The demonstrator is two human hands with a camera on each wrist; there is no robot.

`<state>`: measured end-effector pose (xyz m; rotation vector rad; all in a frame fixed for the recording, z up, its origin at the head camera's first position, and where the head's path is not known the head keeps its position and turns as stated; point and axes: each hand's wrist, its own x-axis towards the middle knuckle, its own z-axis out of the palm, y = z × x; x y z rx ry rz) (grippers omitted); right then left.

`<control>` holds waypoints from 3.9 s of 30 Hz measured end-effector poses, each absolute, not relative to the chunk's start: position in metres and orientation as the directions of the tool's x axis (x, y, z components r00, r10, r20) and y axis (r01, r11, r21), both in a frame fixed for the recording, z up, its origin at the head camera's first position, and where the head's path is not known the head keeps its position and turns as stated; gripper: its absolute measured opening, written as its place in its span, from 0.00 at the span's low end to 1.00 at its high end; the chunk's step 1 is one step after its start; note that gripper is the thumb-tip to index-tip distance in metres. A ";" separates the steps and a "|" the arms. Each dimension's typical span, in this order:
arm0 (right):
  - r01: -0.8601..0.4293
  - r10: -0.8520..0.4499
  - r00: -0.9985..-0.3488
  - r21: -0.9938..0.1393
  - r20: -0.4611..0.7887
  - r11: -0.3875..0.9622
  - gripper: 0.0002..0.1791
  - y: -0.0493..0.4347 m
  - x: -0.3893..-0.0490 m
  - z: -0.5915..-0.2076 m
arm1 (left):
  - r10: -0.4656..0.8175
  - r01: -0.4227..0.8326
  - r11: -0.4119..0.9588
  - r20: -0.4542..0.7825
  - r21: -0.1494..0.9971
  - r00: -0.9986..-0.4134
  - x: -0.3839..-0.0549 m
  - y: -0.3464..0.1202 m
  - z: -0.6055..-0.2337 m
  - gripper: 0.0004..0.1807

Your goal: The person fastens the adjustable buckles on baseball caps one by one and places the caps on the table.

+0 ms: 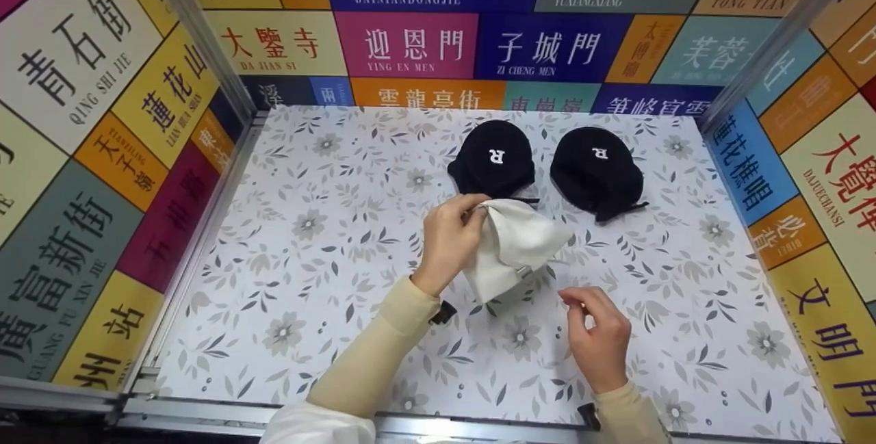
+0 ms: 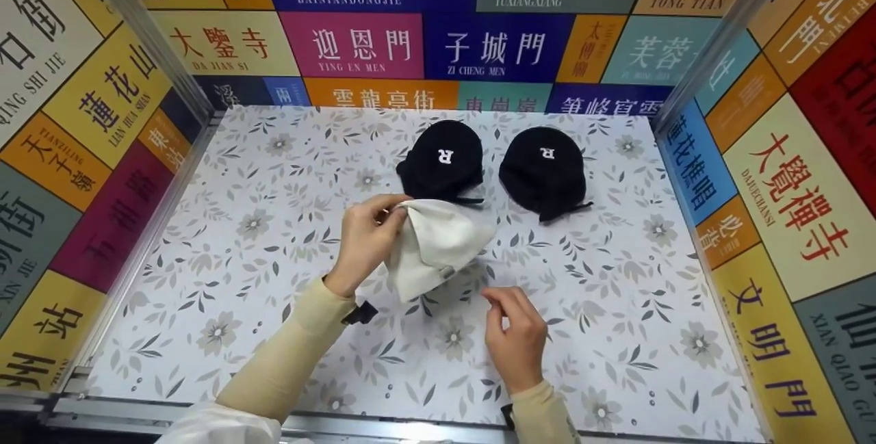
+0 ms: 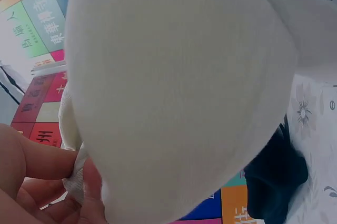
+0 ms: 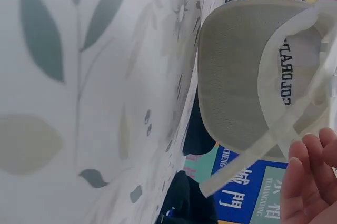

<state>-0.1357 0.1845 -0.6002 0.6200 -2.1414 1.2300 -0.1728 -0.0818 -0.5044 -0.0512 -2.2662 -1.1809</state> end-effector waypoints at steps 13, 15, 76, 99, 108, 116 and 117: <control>-0.776 -0.112 -0.498 -0.385 0.860 0.500 0.26 0.134 -0.152 -0.560 | -0.212 0.286 0.651 0.530 0.703 -0.821 -0.169 -0.082 -0.503 0.09; -0.783 -0.163 -0.483 -0.341 0.860 0.520 0.32 0.124 -0.153 -0.557 | -0.206 0.297 0.661 0.548 0.689 -0.811 -0.168 -0.081 -0.503 0.09; -0.801 -0.094 -0.578 -0.543 0.810 0.251 0.11 0.117 -0.181 -0.461 | 0.478 0.613 0.788 0.562 0.065 -0.675 -0.123 -0.045 -0.512 0.09; -0.539 -0.283 -0.842 -0.698 0.459 0.472 0.14 0.155 -0.186 -0.461 | 0.337 0.627 0.534 0.538 0.567 -0.773 -0.121 -0.080 -0.481 0.04; -0.565 -0.333 -0.815 -0.523 0.475 0.638 0.16 0.159 -0.183 -0.457 | 0.310 0.602 0.473 0.518 0.644 -0.797 -0.117 -0.082 -0.473 0.04; -0.519 -0.413 -0.854 -0.467 0.316 0.716 0.14 0.165 -0.178 -0.453 | 0.293 0.572 0.376 0.493 0.729 -0.820 -0.114 -0.084 -0.473 0.03; -0.520 -0.425 -0.854 -0.463 0.300 0.718 0.15 0.166 -0.177 -0.453 | 0.293 0.570 0.370 0.490 0.733 -0.821 -0.114 -0.084 -0.473 0.01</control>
